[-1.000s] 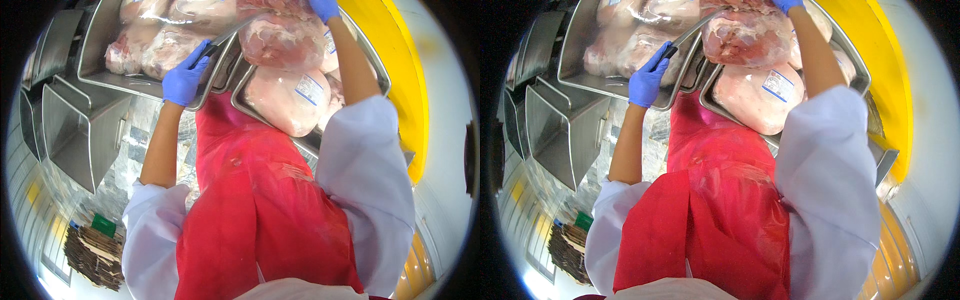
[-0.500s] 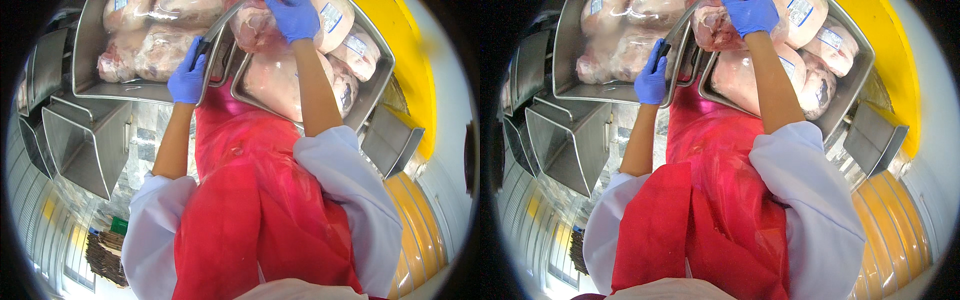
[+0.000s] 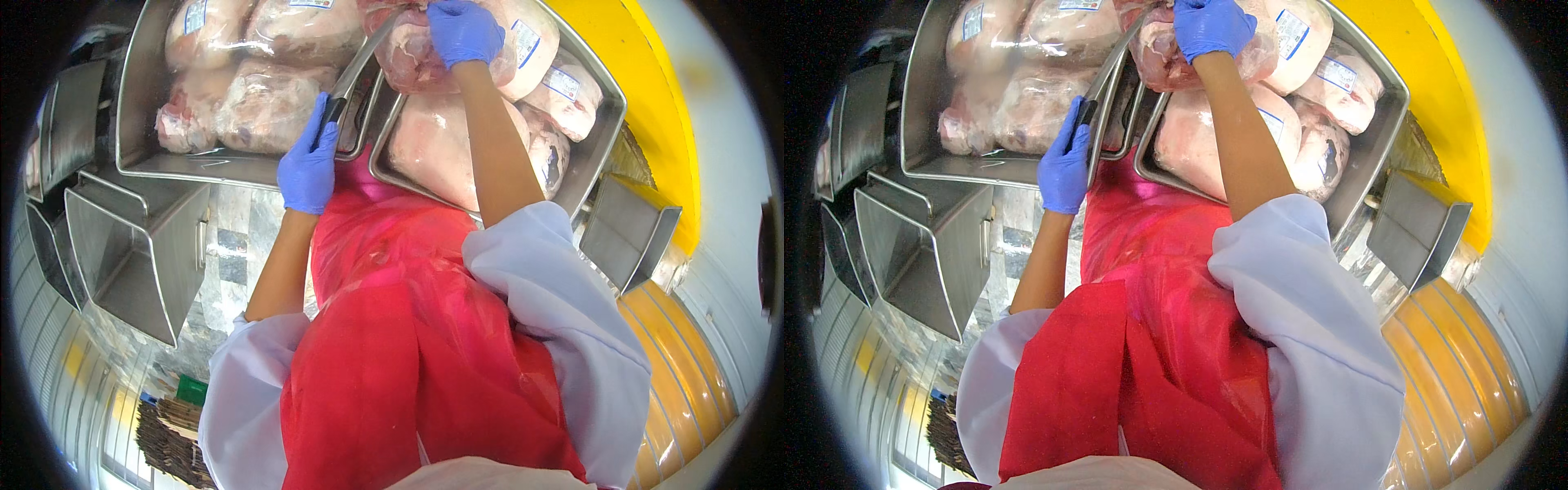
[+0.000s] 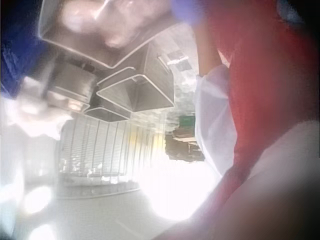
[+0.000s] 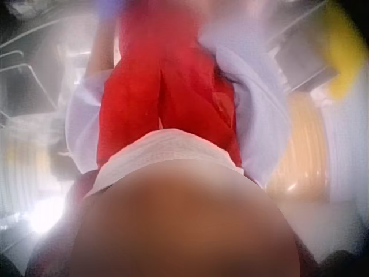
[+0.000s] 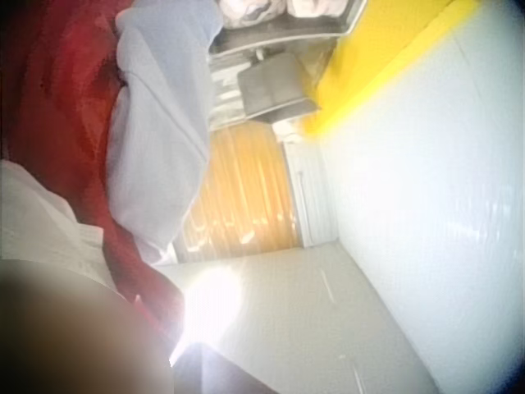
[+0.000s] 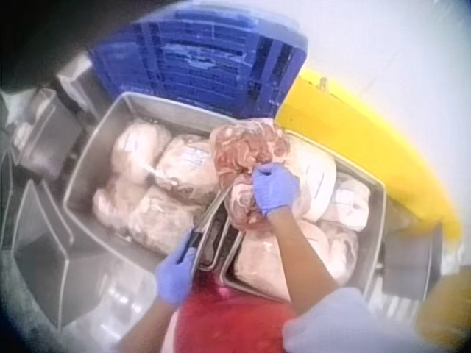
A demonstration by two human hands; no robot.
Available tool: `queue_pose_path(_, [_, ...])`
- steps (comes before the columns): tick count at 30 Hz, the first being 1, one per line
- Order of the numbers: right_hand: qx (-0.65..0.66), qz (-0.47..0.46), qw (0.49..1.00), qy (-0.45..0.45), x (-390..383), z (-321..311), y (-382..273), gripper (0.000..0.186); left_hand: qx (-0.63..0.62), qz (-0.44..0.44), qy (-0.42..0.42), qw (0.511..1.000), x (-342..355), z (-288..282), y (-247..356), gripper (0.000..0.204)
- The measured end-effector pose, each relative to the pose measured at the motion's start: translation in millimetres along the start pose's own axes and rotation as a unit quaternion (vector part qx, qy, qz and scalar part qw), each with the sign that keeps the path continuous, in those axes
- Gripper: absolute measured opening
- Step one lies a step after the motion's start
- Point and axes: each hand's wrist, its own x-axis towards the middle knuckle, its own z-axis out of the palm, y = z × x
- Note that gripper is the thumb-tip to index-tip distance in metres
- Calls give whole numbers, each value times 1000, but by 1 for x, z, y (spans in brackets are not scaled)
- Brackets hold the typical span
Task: The person uses a knife to trim and cut large pieces of raw meat on a stainless steel work surface. They separate the meat into smaller portions and place them into metal trays. The person wears blue gloves and a red apron while performing the task.
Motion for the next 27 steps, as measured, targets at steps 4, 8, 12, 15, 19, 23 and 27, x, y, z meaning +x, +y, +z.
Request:
queue_pose_path(4, [65, -61, 996, 27, 2, 16, 9, 22, 68, -49, -19, 996, -7, -25, 7, 42])
queue_pose_path(8, [126, -84, 988, 28, -2, 12, -1, 19, 122, -36, -11, 992, -5, -42, 26, 42])
queue_pose_path(12, [218, -68, 972, 54, 10, 8, 8, 22, 193, -51, -30, 979, 10, -60, 39, 41])
queue_pose_path(15, [200, -110, 965, 133, 31, -6, 25, 27, 209, -26, -32, 977, 20, -63, 46, 41])
queue_pose_path(19, [-60, -228, 939, 248, 95, 20, 106, 49, 291, -25, -83, 953, 42, -69, 70, 41])
queue_pose_path(23, [277, -1, 944, -179, 100, -10, 56, 60, 361, 56, -83, 927, 62, -87, 95, 39])
queue_pose_path(27, [245, -245, 920, -181, 160, 30, 80, 67, 470, 142, -123, 863, 89, -98, 143, 40])
